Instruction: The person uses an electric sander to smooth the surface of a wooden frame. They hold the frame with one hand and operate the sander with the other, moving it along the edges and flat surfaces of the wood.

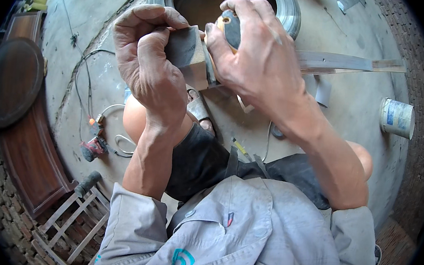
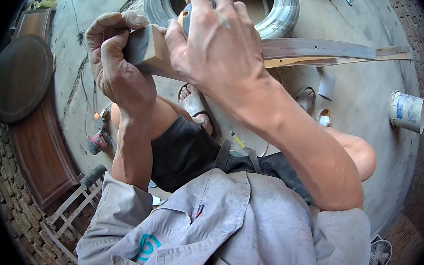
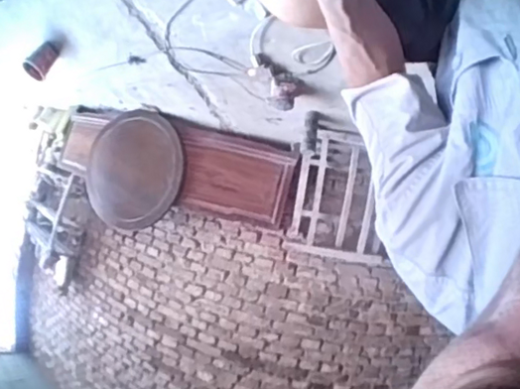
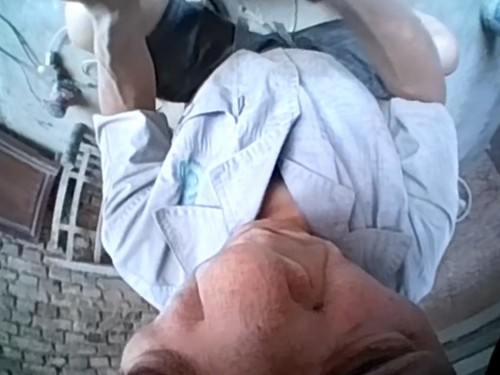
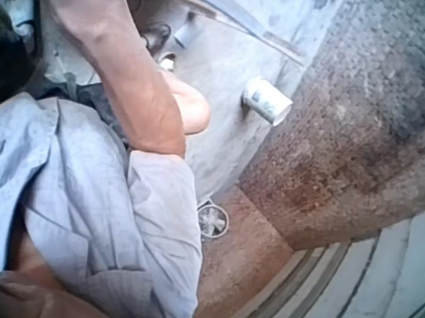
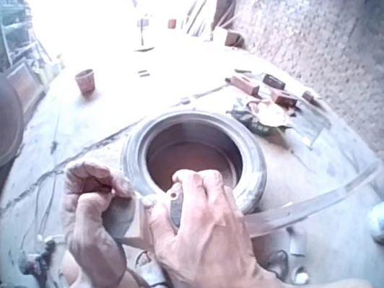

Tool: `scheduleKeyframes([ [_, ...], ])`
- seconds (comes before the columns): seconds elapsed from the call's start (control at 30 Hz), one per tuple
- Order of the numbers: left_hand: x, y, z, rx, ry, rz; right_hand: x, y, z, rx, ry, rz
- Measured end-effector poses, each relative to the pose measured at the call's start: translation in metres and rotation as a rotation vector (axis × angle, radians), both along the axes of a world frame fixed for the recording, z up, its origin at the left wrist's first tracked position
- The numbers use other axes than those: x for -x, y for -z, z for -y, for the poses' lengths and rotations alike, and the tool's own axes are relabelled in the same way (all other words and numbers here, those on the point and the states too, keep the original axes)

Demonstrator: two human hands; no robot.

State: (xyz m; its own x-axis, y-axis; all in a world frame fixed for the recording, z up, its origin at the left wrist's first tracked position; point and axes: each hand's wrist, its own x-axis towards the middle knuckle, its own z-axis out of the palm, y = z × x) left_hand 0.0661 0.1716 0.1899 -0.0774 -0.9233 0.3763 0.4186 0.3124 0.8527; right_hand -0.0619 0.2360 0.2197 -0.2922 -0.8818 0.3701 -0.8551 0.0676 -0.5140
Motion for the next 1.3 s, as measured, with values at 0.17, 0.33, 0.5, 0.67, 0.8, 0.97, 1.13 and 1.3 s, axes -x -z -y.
scheduleKeyframes([
  [0.17, -0.001, 0.002, 0.002, 0.014, 0.022, -0.033, 0.003, 0.000, 0.009, 0.024, -0.011, -0.014],
  [0.33, -0.003, 0.004, 0.002, -0.020, 0.041, -0.059, 0.003, -0.005, -0.006, -0.021, 0.011, 0.021],
  [0.5, -0.002, 0.004, 0.001, -0.020, 0.049, -0.053, 0.028, -0.007, -0.012, -0.088, 0.088, -0.027],
  [0.67, -0.003, 0.003, 0.000, -0.004, 0.070, -0.106, 0.022, -0.007, -0.010, -0.080, 0.058, -0.012],
  [0.8, -0.005, 0.007, 0.004, 0.034, 0.020, -0.024, -0.002, -0.006, -0.002, -0.044, 0.024, -0.004],
  [0.97, -0.004, 0.005, 0.000, -0.038, 0.055, -0.068, 0.004, -0.007, -0.004, -0.060, 0.028, 0.034],
  [1.13, -0.006, 0.000, -0.002, -0.035, 0.034, -0.057, 0.040, -0.005, -0.017, -0.079, 0.118, -0.021],
  [1.3, -0.003, 0.001, -0.005, -0.039, 0.050, -0.068, 0.098, -0.005, -0.037, -0.173, 0.263, -0.122],
])
